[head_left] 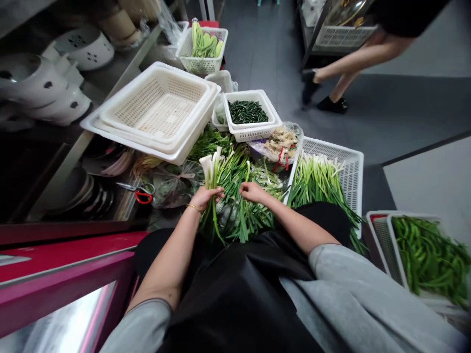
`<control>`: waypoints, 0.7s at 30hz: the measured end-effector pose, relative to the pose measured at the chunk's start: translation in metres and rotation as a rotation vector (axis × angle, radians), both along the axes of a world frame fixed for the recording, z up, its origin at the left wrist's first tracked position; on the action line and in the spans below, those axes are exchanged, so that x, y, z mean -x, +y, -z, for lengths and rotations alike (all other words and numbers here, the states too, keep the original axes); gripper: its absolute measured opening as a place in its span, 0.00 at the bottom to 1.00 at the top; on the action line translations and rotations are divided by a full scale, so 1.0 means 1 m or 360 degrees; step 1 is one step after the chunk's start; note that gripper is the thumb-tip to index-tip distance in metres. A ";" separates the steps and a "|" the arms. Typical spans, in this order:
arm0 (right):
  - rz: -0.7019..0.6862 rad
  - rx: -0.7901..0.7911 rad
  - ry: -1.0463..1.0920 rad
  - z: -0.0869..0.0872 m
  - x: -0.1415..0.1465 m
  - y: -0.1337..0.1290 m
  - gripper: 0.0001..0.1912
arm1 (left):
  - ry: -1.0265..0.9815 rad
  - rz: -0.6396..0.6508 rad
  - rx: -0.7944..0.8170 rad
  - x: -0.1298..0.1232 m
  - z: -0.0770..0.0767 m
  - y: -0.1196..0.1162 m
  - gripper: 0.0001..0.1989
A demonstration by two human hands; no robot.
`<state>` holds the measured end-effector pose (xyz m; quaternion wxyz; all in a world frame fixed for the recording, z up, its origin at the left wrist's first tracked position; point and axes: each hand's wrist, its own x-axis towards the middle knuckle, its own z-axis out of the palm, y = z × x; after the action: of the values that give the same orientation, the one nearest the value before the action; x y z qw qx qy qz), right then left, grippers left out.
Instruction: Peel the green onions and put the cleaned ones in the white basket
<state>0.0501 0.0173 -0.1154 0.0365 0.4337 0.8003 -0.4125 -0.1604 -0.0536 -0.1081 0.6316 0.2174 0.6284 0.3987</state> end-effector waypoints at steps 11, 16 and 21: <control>-0.1063 -0.0897 0.0352 -0.054 0.033 -0.073 0.11 | -0.0212 0.0114 -0.0198 -0.019 -0.017 0.015 0.24; -0.0099 -0.0476 0.1082 -0.079 0.007 -0.019 0.15 | -0.0082 0.0264 -0.0502 -0.006 -0.064 0.019 0.20; 0.0270 0.0106 0.1069 -0.099 0.014 0.010 0.13 | 0.0003 0.0480 -0.0638 -0.006 -0.078 0.013 0.17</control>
<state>0.0361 0.0270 -0.0166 -0.2494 0.3374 0.7148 -0.5596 -0.1543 -0.0403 -0.0297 0.6276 0.4299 0.4978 0.4164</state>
